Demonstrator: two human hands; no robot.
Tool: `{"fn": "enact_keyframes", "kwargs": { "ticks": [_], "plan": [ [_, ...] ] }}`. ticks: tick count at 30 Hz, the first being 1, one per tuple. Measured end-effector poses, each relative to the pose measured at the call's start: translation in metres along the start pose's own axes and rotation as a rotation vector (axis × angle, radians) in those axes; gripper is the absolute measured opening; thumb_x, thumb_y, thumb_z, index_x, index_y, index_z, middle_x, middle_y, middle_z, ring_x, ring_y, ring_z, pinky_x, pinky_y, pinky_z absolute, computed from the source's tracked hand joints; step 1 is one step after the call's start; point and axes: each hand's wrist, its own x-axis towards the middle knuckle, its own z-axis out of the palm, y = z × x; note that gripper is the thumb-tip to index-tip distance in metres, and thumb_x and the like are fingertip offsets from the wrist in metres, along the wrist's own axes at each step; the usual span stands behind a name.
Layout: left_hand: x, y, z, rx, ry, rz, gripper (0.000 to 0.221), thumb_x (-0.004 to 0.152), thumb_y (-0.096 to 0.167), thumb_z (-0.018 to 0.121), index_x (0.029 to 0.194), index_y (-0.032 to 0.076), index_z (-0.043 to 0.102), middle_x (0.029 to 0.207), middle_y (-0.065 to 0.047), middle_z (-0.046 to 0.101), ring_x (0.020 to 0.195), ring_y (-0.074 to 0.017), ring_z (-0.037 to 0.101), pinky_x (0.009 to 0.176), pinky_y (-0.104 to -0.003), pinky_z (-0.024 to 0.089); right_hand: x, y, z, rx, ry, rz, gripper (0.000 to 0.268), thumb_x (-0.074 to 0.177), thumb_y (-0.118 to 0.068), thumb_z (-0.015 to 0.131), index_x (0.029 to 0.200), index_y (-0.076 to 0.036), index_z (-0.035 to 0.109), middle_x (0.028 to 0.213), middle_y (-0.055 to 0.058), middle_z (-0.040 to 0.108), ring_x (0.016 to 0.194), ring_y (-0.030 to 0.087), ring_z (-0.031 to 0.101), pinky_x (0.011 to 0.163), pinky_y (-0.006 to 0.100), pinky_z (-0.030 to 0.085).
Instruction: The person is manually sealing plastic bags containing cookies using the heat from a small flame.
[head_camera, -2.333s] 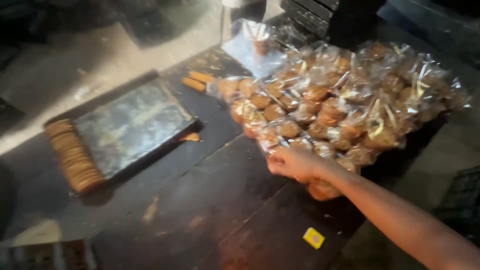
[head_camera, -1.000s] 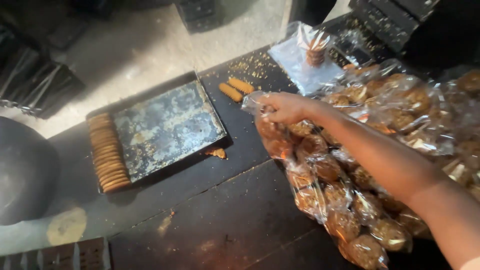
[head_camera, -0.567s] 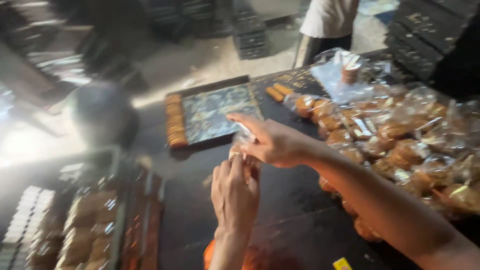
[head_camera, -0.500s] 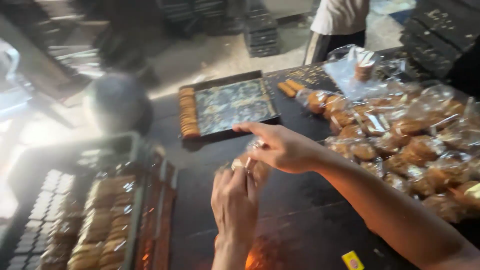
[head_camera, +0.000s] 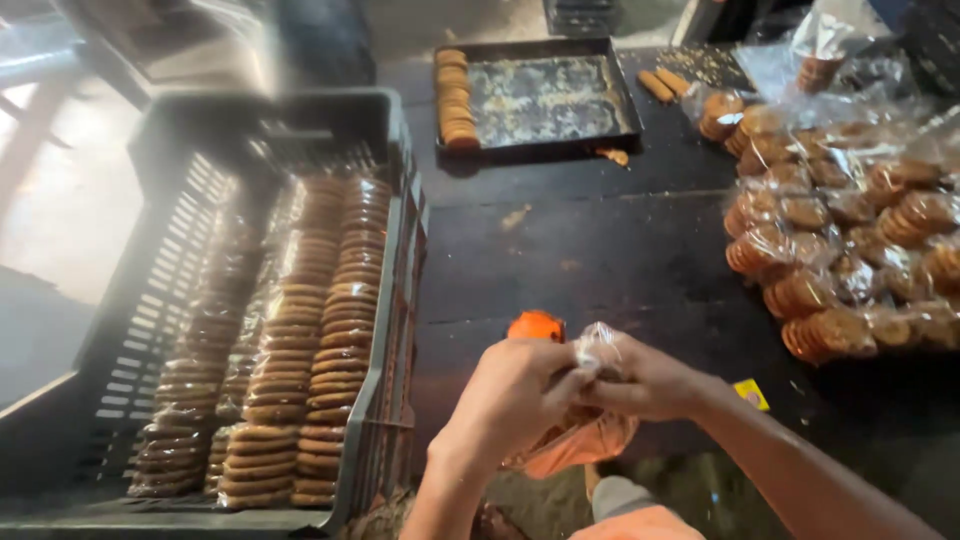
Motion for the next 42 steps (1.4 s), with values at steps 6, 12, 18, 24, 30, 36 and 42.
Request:
{"fn": "enact_keyframes", "kwargs": {
  "ticks": [6,12,18,24,30,36,42],
  "plan": [
    [-0.057,-0.067,0.066,-0.222,-0.125,-0.225,0.023,0.075,0.021,0.078,0.092,0.006,0.077,0.082,-0.014,0.069,0.078,-0.0338,0.068,0.069,-0.044,0.053,-0.029,0.06,0.035,-0.161,0.343,-0.22,0.025,0.096,-0.02,0.062,0.102,-0.002,0.079,0.09,0.006,0.076,0.085,0.019,0.068,0.077,0.034,0.055],
    [-0.07,-0.127,0.162,0.098,0.28,-0.066,0.014,0.082,0.014,0.074,0.075,0.002,0.072,0.083,-0.014,0.072,0.085,-0.0337,0.069,0.079,-0.046,0.052,-0.028,0.142,0.029,0.006,0.379,0.051,0.024,0.094,-0.019,0.065,0.113,-0.007,0.072,0.11,0.01,0.077,0.104,0.024,0.071,0.093,0.034,0.055],
    [-0.055,-0.096,0.184,0.399,0.396,-0.166,0.017,0.08,0.02,0.075,0.087,0.005,0.07,0.101,-0.014,0.068,0.101,-0.034,0.062,0.086,-0.048,0.048,-0.02,0.19,0.009,-0.511,0.255,-0.438,0.029,0.098,-0.017,0.06,0.122,-0.005,0.07,0.143,0.016,0.062,0.132,0.033,0.058,0.108,0.039,0.049],
    [-0.038,-0.074,0.189,0.498,0.311,-0.652,0.042,0.078,0.037,0.081,0.1,0.007,0.063,0.107,-0.013,0.059,0.106,-0.0352,0.055,0.088,-0.049,0.045,-0.017,0.172,0.005,-0.499,0.301,-0.605,0.027,0.095,-0.022,0.065,0.117,-0.007,0.074,0.138,0.019,0.06,0.122,0.036,0.059,0.102,0.048,0.047],
    [-0.057,-0.091,0.207,0.359,0.36,-0.533,0.044,0.075,0.028,0.081,0.111,0.006,0.068,0.116,-0.012,0.062,0.11,-0.0356,0.056,0.09,-0.047,0.047,-0.03,0.196,0.006,-0.535,0.318,-0.503,0.031,0.101,-0.024,0.061,0.124,-0.006,0.073,0.14,0.018,0.064,0.126,0.033,0.062,0.103,0.04,0.052],
    [-0.068,-0.144,0.202,0.287,0.47,-0.111,0.024,0.087,0.013,0.067,0.107,0.002,0.075,0.125,-0.018,0.069,0.114,-0.0408,0.063,0.088,-0.048,0.053,-0.013,0.203,0.013,0.164,0.366,-0.029,0.033,0.094,-0.016,0.058,0.124,-0.005,0.065,0.122,0.012,0.075,0.106,0.028,0.072,0.089,0.034,0.058],
    [-0.036,-0.222,0.18,-0.139,0.37,-0.467,0.024,0.092,0.023,0.07,0.083,0.002,0.076,0.071,-0.017,0.067,0.058,-0.0261,0.065,0.058,-0.04,0.051,0.022,0.186,0.016,-0.104,0.702,-0.033,0.024,0.098,-0.021,0.064,0.089,-0.001,0.073,0.078,0.009,0.07,0.074,0.013,0.062,0.067,0.034,0.053]
  ]
}}
